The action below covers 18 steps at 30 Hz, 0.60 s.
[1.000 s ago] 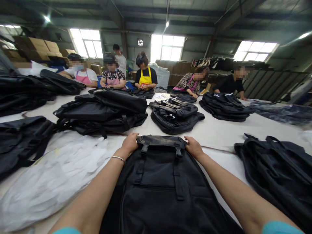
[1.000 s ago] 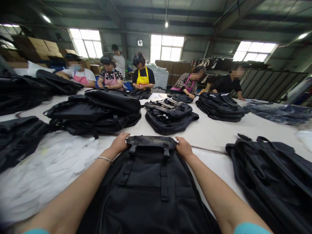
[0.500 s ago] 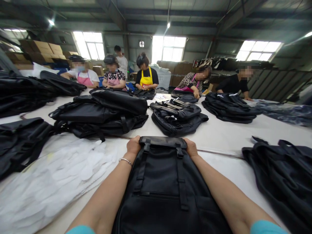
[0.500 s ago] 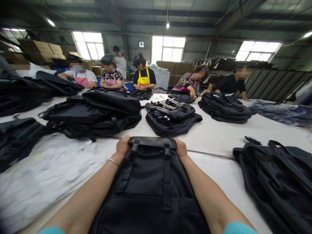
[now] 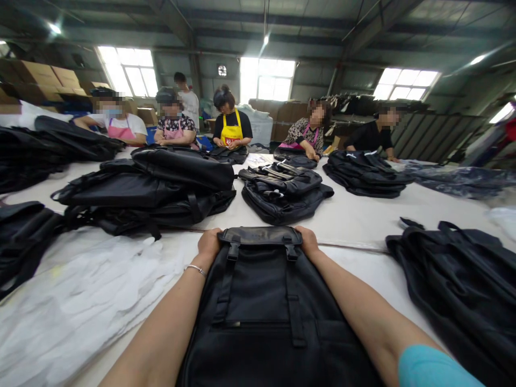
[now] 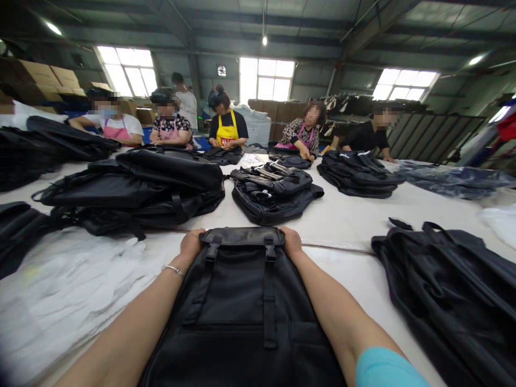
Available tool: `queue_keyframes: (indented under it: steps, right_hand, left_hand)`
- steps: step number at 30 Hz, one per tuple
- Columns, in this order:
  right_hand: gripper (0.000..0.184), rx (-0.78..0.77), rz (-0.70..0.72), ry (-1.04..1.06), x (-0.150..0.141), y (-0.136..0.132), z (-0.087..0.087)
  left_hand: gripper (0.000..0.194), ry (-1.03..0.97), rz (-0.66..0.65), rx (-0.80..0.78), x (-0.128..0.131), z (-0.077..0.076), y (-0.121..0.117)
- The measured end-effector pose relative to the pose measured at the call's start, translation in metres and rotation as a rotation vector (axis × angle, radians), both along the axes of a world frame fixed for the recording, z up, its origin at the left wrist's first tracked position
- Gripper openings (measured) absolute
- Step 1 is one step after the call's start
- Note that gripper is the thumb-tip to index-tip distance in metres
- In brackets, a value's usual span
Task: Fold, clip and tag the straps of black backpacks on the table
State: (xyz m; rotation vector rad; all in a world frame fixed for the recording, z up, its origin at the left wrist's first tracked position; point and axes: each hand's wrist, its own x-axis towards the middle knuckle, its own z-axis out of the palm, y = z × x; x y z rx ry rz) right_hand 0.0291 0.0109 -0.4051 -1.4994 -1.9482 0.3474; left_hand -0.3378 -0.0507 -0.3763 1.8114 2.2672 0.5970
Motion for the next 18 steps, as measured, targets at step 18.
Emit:
queue_keyframes:
  steps: [18]
  right_hand:
    - [0.037,-0.214,-0.018,0.020,0.025,-0.026,0.019]
  left_hand:
    - [0.035,0.042,-0.005,-0.110,-0.012,0.052,-0.042]
